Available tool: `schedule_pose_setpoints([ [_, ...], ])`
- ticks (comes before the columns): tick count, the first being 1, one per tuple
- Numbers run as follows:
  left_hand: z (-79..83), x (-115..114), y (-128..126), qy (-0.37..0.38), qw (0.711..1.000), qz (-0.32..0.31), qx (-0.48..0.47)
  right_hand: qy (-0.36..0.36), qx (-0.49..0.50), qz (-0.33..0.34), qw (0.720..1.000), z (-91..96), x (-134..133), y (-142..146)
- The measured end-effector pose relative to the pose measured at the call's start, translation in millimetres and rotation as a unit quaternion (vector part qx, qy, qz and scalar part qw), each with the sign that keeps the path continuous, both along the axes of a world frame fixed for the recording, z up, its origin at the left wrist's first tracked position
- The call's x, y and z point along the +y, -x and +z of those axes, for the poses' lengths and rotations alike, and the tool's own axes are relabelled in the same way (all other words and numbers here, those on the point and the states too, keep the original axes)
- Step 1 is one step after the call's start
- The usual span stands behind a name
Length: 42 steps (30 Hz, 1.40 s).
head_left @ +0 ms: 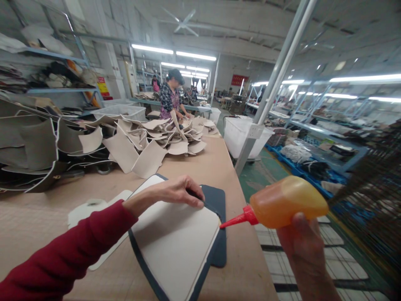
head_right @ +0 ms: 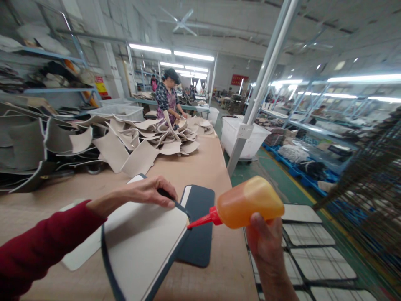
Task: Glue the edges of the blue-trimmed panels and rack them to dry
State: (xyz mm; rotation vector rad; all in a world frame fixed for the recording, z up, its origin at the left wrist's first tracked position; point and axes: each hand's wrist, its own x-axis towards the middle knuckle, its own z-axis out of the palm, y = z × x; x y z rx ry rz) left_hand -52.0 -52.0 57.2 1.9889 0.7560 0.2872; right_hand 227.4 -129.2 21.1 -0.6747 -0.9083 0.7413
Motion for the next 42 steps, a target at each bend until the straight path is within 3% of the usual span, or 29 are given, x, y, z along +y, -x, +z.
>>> schedule_pose_setpoints([
  [7,-10.5,4,6,0.006,0.999,0.020,-0.026,-0.008,0.030,-0.062,0.998,1.9,-3,7],
  [30,-19.0,3,13,0.065,0.992,0.082,-0.067,-0.014,-0.029,-0.057,0.998,-6.2,-19,16],
  [42,-27.0,7,19,0.091,0.982,0.142,-0.081,0.057,-0.002,-0.044,0.997,-1.0,-26,25],
])
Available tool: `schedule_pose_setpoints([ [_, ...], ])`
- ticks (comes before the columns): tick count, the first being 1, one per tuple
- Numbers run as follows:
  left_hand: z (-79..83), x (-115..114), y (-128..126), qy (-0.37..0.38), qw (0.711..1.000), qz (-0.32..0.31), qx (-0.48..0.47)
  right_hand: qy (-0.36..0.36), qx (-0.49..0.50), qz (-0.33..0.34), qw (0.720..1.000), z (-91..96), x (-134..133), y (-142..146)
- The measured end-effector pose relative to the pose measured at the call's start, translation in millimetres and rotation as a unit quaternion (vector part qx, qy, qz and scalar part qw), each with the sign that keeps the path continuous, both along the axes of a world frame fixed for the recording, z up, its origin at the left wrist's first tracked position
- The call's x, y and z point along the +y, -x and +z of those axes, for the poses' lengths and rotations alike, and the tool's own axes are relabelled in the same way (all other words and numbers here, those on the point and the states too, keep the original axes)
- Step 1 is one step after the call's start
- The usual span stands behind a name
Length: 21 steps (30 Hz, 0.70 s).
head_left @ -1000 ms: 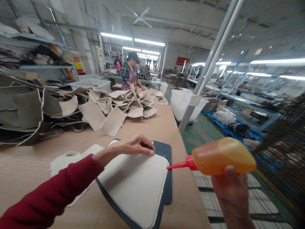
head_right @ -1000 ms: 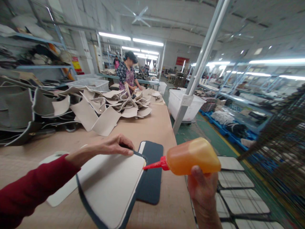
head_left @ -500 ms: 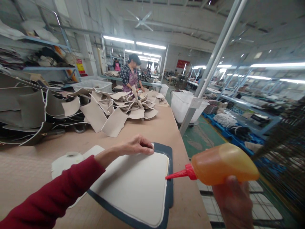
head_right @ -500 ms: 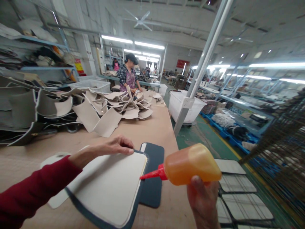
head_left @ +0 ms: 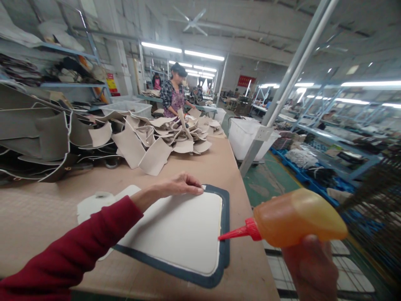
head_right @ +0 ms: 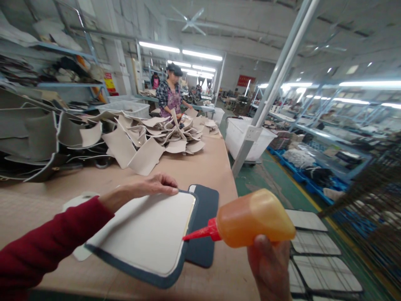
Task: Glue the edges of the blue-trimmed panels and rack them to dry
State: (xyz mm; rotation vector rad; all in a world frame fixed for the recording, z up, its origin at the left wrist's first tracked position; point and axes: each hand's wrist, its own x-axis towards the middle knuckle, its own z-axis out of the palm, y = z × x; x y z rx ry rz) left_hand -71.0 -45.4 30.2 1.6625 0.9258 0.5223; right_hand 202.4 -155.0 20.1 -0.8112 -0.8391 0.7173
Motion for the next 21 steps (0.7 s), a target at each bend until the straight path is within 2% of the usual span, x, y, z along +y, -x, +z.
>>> schedule_pose_setpoints([
  [5,-0.5,2,2,0.006,1.000,0.018,-0.003,0.009,0.004,0.009,1.000,4.4,-1,4],
  [15,-6.7,9,8,0.033,0.999,0.039,-0.007,0.009,-0.012,0.022,1.000,1.4,-3,3],
  [21,-11.3,12,13,0.026,0.998,0.065,0.000,-0.008,-0.009,0.010,1.000,-12.0,-6,-3],
])
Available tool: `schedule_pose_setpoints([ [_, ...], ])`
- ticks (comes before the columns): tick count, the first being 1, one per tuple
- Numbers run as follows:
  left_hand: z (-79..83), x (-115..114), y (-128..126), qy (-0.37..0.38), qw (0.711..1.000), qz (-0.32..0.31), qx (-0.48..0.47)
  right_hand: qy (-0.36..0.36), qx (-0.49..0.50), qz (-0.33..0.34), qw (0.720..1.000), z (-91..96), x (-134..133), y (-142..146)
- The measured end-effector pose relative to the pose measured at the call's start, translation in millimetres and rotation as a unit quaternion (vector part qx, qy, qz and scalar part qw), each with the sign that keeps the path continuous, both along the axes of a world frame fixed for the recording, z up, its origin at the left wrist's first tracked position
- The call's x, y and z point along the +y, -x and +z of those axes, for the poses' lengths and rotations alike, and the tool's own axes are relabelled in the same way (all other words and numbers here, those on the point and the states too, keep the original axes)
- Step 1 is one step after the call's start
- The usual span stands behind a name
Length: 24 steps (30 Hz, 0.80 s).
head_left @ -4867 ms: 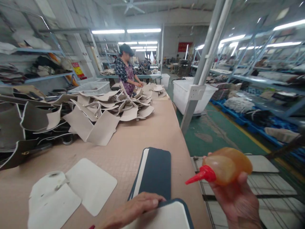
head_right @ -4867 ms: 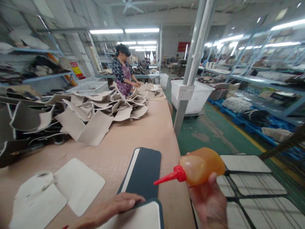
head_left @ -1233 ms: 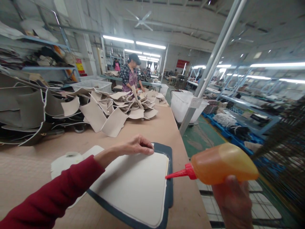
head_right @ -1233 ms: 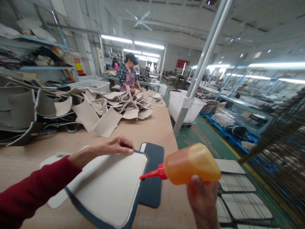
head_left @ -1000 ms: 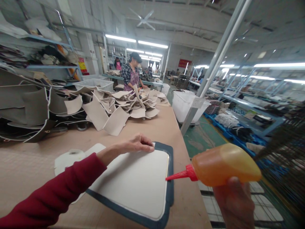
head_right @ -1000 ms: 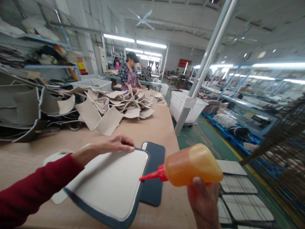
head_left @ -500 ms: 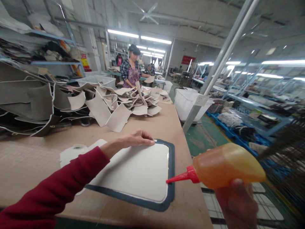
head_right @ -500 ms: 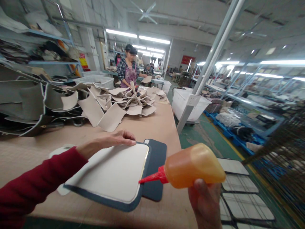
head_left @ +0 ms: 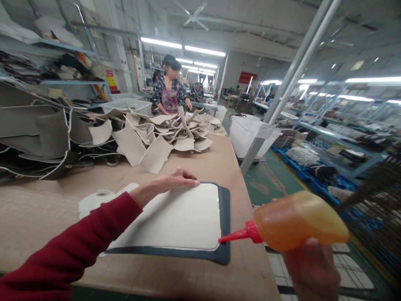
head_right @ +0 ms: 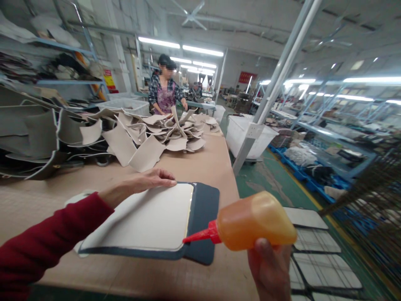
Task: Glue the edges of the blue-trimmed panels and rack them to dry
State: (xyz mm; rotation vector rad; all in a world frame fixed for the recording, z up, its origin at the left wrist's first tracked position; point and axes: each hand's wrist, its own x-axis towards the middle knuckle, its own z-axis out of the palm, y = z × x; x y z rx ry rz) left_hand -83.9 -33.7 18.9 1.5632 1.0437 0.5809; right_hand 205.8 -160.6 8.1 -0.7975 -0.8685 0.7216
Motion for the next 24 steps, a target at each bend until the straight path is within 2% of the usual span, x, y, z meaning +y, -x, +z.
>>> schedule_pose_setpoints([
  [7,6.0,-2,-1,0.046,0.994,0.099,-0.030,-0.006,-0.015,-0.047,0.999,-20.9,1,-10],
  [11,6.8,0,-1,0.072,0.987,0.135,-0.057,-0.025,0.010,-0.090,0.996,-16.1,3,-3],
  [15,0.4,4,-3,0.091,0.976,0.180,-0.079,-0.065,0.052,-0.131,0.988,-9.2,5,8],
  [21,-8.8,15,-6,0.092,0.971,0.194,-0.103,-0.109,0.055,-0.170,0.978,-4.8,11,18],
  [24,-13.2,24,-6,0.086,0.971,0.194,-0.105,-0.106,0.052,-0.199,0.973,-15.3,14,17],
])
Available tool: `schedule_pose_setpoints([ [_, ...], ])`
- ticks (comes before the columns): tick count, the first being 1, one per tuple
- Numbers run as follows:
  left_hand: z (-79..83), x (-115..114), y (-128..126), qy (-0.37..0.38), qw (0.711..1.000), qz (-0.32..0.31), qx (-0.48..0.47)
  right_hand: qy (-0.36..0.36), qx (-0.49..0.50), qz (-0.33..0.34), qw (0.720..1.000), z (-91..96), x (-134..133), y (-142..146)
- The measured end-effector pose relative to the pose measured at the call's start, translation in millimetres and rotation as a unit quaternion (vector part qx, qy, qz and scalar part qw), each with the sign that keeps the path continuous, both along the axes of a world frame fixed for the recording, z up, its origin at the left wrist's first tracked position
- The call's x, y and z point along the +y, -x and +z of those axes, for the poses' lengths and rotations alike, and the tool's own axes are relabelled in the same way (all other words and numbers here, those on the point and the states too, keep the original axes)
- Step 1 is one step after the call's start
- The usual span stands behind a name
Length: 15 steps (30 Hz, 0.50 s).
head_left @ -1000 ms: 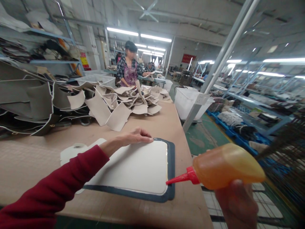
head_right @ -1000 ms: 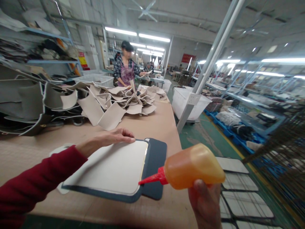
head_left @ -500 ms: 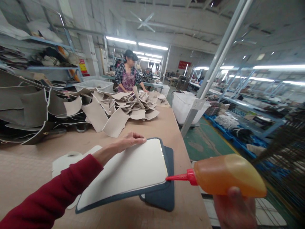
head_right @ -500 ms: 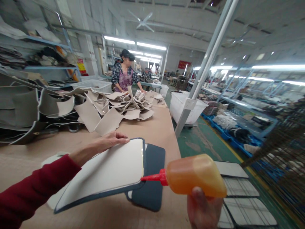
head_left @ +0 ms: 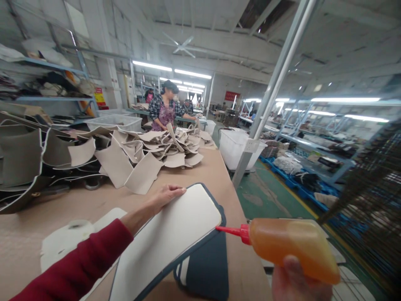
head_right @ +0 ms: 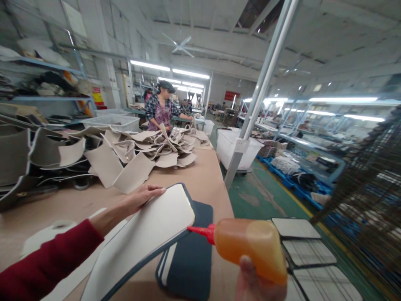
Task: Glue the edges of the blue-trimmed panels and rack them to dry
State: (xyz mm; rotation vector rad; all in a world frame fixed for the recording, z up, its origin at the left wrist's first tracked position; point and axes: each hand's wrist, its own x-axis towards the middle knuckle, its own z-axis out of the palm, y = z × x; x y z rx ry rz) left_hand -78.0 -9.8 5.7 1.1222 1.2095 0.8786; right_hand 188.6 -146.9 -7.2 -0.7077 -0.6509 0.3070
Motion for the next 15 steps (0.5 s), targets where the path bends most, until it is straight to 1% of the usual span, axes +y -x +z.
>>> schedule_pose_setpoints([
  [2,-3.0,7,-1,-0.003,1.000,0.003,-0.009,0.013,0.002,0.017,1.000,-15.7,1,2],
  [5,-4.7,18,-3,-0.025,1.000,0.013,-0.012,0.050,0.002,0.086,0.995,-40.4,1,16],
  [7,-2.8,24,-5,-0.055,0.998,0.014,0.003,0.082,0.039,0.131,0.987,-45.4,2,30],
  [8,-1.0,26,-6,-0.072,0.997,0.010,0.015,0.090,0.068,0.150,0.982,-42.1,4,35],
  [9,1.2,27,-7,-0.088,0.996,0.001,0.030,0.090,0.099,0.161,0.978,-34.9,6,39],
  [11,6.4,27,-6,-0.111,0.992,-0.028,0.055,0.065,0.132,0.165,0.975,-11.6,15,37],
  [13,12.1,26,-4,-0.114,0.989,-0.069,0.068,0.027,0.113,0.150,0.982,15.8,26,27],
  [15,18.3,23,-1,-0.117,0.984,-0.113,0.075,0.004,0.076,0.132,0.988,38.0,38,15],
])
